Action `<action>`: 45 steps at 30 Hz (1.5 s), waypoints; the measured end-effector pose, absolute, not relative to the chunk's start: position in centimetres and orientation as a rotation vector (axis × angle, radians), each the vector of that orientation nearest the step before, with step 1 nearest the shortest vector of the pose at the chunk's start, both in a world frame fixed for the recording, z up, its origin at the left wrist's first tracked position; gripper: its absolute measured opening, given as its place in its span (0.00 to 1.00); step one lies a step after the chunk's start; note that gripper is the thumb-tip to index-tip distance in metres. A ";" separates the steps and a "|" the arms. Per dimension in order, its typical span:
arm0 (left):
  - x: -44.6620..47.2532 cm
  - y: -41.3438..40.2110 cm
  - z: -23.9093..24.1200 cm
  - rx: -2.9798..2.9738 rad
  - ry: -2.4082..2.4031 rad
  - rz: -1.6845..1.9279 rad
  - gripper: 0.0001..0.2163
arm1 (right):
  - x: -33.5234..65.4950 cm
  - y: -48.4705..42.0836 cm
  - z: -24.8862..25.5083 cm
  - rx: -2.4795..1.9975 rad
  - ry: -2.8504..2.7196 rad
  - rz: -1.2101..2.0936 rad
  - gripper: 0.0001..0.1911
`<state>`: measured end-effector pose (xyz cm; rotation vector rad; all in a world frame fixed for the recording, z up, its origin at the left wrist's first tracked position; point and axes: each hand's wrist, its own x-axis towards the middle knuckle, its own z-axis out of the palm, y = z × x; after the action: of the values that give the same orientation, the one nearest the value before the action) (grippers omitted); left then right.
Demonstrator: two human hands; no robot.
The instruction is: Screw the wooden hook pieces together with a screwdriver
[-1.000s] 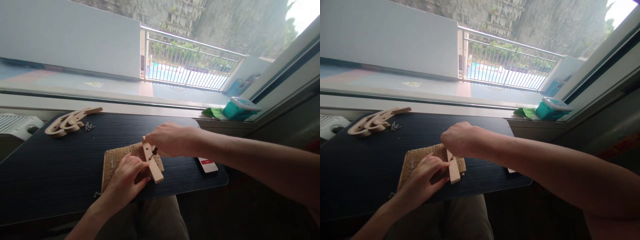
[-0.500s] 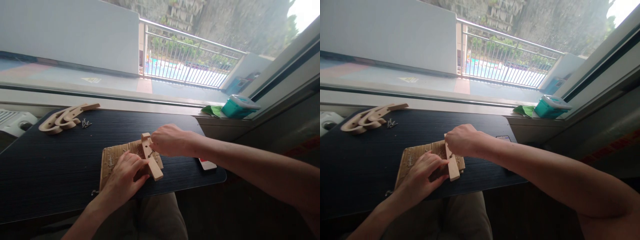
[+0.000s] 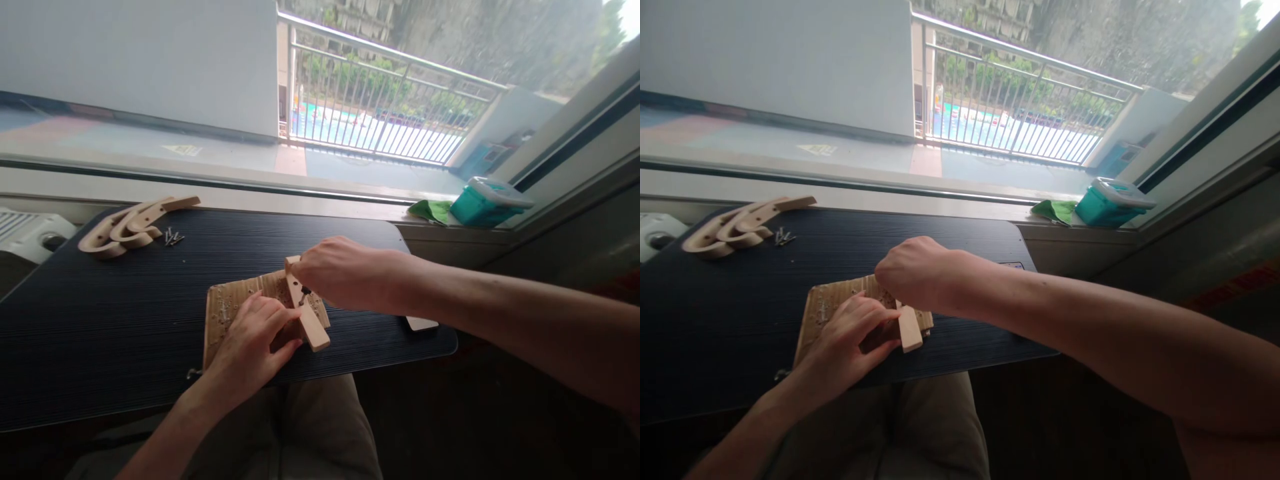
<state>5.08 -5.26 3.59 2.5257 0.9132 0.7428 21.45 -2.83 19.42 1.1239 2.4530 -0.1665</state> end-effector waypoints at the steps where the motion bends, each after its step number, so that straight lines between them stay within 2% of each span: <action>1: 5.1 -5.3 3.6 2.526 0.908 0.748 0.11 | 21.3 -2.8 19.3 1.120 2.447 -0.178 0.11; 9: 5.1 -5.3 3.8 2.511 0.921 0.745 0.11 | 20.8 -2.4 18.0 1.237 2.481 -0.201 0.12; 14: 5.1 -5.4 3.8 2.527 0.935 0.772 0.11 | 21.8 -2.1 18.5 1.458 2.343 -0.209 0.15; 20: 5.2 -5.5 3.9 2.537 0.923 0.756 0.10 | 21.6 -2.6 20.4 1.107 2.414 -0.176 0.13; 23: 5.1 -5.4 3.8 2.540 0.930 0.728 0.11 | 21.2 -2.4 19.9 1.066 2.475 -0.155 0.12; 28: 5.1 -5.2 3.6 2.542 0.912 0.724 0.11 | 21.7 -1.8 18.6 1.257 2.452 -0.193 0.13; 33: 5.0 -5.3 3.5 2.548 0.903 0.769 0.10 | 22.8 -1.5 18.7 1.532 2.273 -0.288 0.20; 39: 5.0 -5.4 3.5 2.546 0.928 0.744 0.11 | 21.7 -2.9 19.9 1.168 2.421 -0.102 0.12; 45: 5.1 -5.2 3.6 2.537 0.938 0.767 0.10 | 22.0 -2.7 18.6 1.023 2.428 -0.030 0.13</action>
<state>5.13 -5.18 3.64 2.5365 0.9377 0.7667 22.02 -2.72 18.64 1.0233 2.4276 -0.0304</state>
